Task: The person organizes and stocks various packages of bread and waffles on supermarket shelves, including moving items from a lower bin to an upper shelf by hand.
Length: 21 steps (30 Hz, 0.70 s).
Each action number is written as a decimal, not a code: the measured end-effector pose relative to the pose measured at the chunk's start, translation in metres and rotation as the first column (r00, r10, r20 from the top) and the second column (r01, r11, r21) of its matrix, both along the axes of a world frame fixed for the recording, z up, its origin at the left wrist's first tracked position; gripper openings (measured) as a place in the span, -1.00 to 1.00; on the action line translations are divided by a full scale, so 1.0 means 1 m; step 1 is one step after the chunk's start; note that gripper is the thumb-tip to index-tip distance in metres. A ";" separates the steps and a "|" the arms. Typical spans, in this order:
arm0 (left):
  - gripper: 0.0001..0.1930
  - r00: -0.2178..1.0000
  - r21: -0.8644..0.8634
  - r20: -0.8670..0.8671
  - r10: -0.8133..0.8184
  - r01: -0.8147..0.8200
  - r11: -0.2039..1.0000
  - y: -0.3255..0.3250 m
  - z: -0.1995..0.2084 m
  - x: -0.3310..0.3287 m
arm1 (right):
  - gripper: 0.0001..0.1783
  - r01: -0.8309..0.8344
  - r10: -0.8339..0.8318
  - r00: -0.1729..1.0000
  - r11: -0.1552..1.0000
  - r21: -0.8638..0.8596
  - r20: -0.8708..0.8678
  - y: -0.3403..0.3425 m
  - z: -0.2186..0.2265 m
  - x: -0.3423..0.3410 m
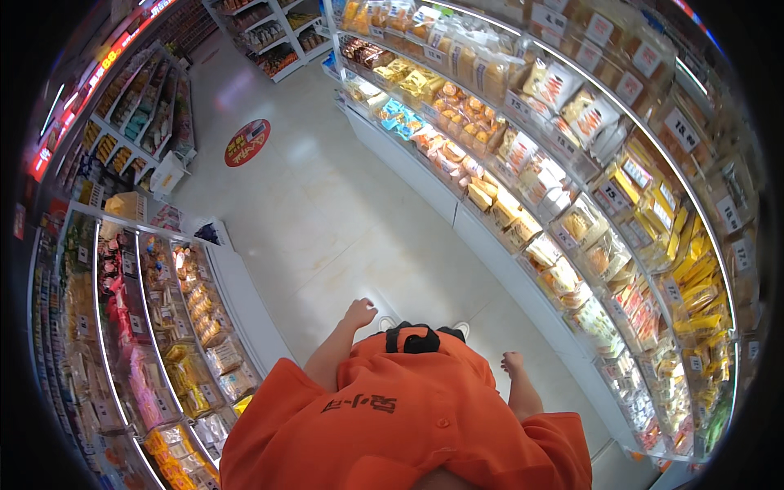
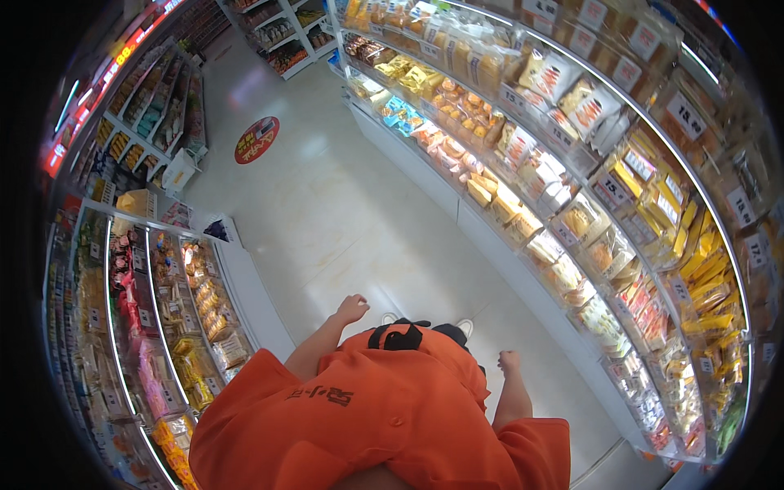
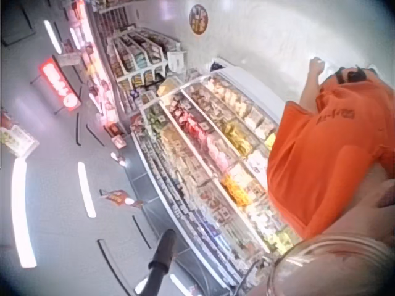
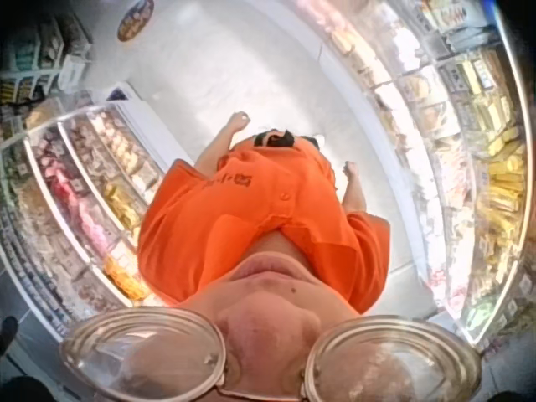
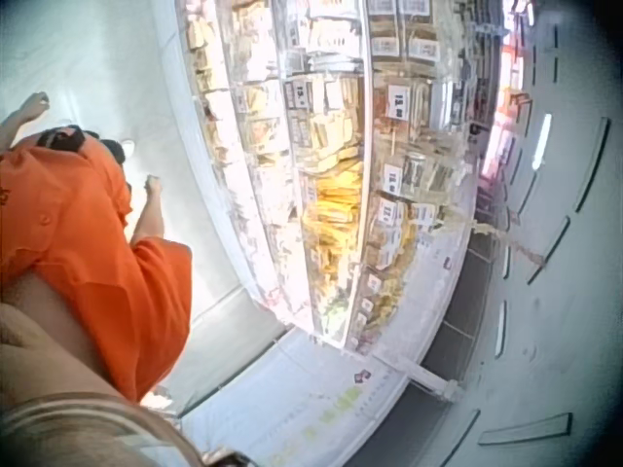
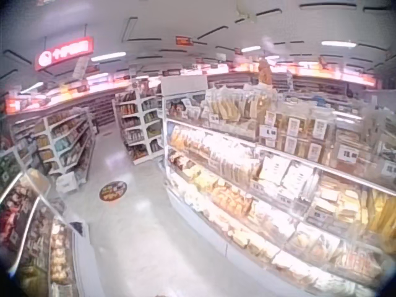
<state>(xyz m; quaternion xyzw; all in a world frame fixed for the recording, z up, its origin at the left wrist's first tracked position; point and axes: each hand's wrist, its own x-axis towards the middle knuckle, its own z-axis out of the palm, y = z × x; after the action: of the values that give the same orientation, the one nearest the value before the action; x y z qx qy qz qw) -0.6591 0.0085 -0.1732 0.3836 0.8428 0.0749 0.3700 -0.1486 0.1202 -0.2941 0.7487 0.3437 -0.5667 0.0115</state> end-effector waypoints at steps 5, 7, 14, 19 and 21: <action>-0.56 0.941 0.081 0.032 0.337 -0.339 0.937 -0.110 -0.050 -0.041 | -0.72 -0.318 0.321 0.946 0.946 -0.058 0.037 0.014 0.059 -0.107; -0.62 0.871 0.019 0.037 0.490 -0.490 0.871 -0.150 -0.067 -0.050 | -0.71 -0.530 0.530 0.845 0.848 -0.026 0.068 0.023 0.053 -0.143; -0.68 0.512 -0.304 0.215 0.831 -0.774 0.556 -0.276 -0.091 -0.063 | -0.71 -0.871 0.849 0.468 0.397 0.289 0.245 0.042 0.079 -0.265; -0.69 0.395 -0.261 0.177 0.901 -0.864 0.430 -0.341 -0.139 -0.069 | -0.72 -0.943 0.910 0.300 0.237 0.235 0.285 0.050 0.108 -0.330; -0.67 0.350 -0.246 0.212 0.912 -0.884 0.396 -0.344 -0.131 -0.069 | -0.72 -0.960 0.921 0.250 0.197 0.198 0.297 0.053 0.110 -0.347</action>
<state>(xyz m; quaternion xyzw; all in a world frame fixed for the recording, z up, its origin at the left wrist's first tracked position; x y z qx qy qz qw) -0.7283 -0.3355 -0.3043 -0.1750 0.8460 0.2878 0.4132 -0.4951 0.1736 -0.1837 0.4020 0.8188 -0.3287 0.2445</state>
